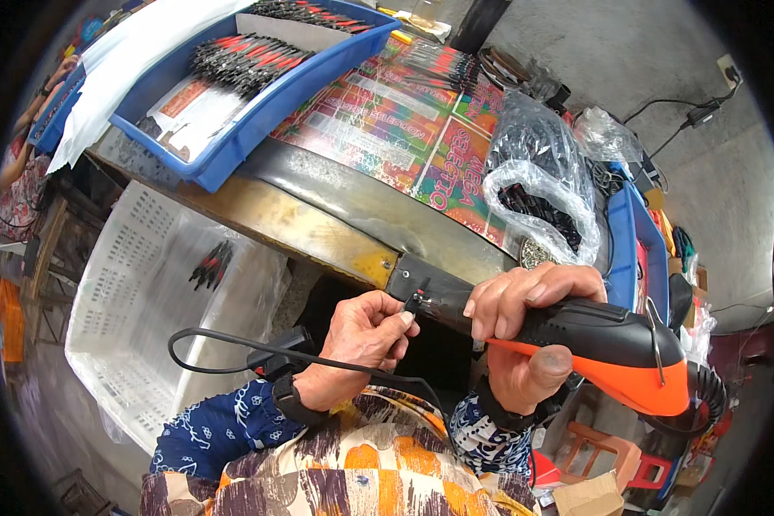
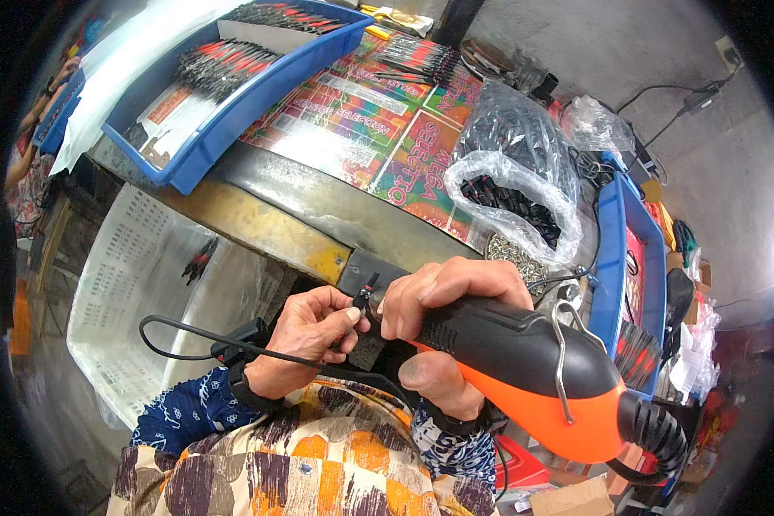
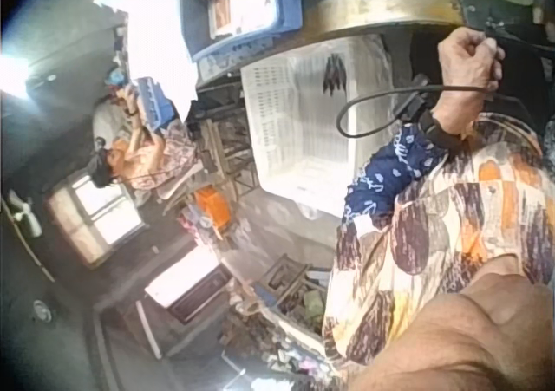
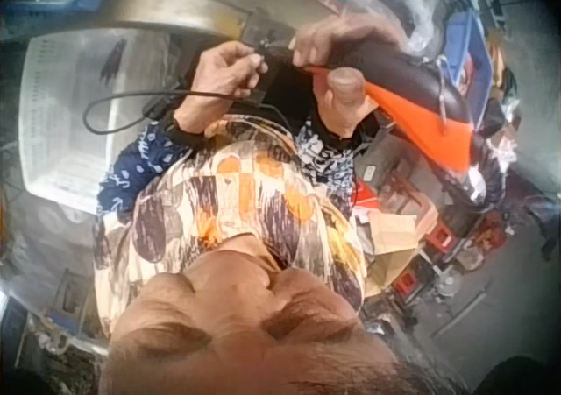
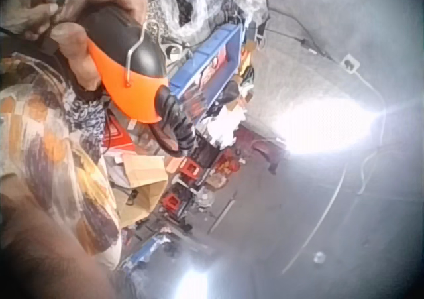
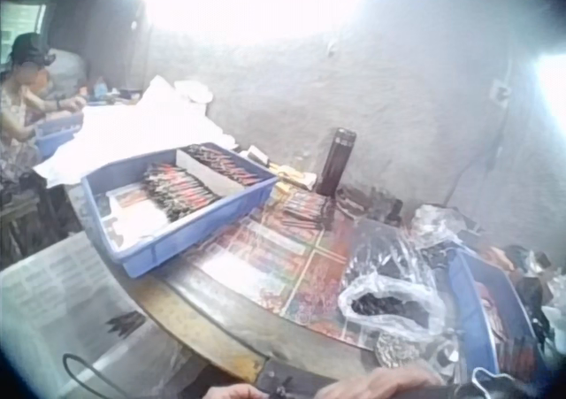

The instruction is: The person lines a white plastic basket with bubble wrap, then uses a hot glue gun to attach small black bristle pieces to metal rods. They pick up rods, apply glue to the bristle ends, and place the finished bundles on the table.

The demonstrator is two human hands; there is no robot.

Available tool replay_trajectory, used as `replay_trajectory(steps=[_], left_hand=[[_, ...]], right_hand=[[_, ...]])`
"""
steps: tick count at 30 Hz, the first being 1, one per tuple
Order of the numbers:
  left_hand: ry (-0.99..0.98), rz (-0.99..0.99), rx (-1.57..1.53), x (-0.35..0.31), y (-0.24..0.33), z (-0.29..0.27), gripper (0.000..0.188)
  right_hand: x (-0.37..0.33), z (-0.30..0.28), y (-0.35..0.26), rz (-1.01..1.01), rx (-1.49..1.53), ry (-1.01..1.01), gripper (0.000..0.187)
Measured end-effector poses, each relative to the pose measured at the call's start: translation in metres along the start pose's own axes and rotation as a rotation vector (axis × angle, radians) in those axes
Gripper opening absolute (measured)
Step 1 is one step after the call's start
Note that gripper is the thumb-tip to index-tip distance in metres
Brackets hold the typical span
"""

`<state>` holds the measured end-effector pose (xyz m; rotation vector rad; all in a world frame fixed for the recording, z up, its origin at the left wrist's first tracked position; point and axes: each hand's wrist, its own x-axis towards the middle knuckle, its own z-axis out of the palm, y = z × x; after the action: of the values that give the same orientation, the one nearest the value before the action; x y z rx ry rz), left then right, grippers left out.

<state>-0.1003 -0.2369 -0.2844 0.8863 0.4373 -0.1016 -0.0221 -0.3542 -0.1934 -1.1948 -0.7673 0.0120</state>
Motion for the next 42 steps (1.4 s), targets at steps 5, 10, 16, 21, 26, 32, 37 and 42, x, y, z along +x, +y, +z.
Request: replay_trajectory(steps=[5,10,16,21,26,32,37,42], left_hand=[[0.000,-0.003,-0.016,0.0000,-0.0004,0.0004,0.009],[0.009,-0.007,-0.018,-0.0012,0.0009,0.0023,0.009],[0.033,-0.031,-0.018,-0.0021,0.0018,0.0056,0.008],[0.037,-0.020,-0.047,-0.0034,0.0015,0.0081,0.010],[0.046,0.003,-0.035,-0.0029,0.0016,0.0082,0.009],[0.044,0.012,-0.033,-0.0036,0.0014,0.0084,0.009],[0.044,0.010,-0.043,-0.0032,0.0004,0.0086,0.010],[0.047,0.009,-0.050,-0.0023,-0.0004,0.0085,0.010]], right_hand=[[0.0021,0.0053,-0.0013,-0.013,-0.006,0.017,0.060],[0.0026,0.0059,-0.0012,0.002,-0.010,0.014,0.059],[0.0056,0.0059,-0.0007,0.016,-0.018,-0.041,0.056],[0.0091,0.0068,0.0021,0.058,0.004,-0.103,0.052],[0.0096,0.0076,0.0043,0.056,-0.005,-0.101,0.052],[0.0090,0.0081,0.0074,0.038,-0.001,-0.087,0.052],[0.0094,0.0091,0.0069,0.042,-0.022,-0.072,0.052],[0.0094,0.0110,0.0045,0.064,-0.046,-0.064,0.053]])
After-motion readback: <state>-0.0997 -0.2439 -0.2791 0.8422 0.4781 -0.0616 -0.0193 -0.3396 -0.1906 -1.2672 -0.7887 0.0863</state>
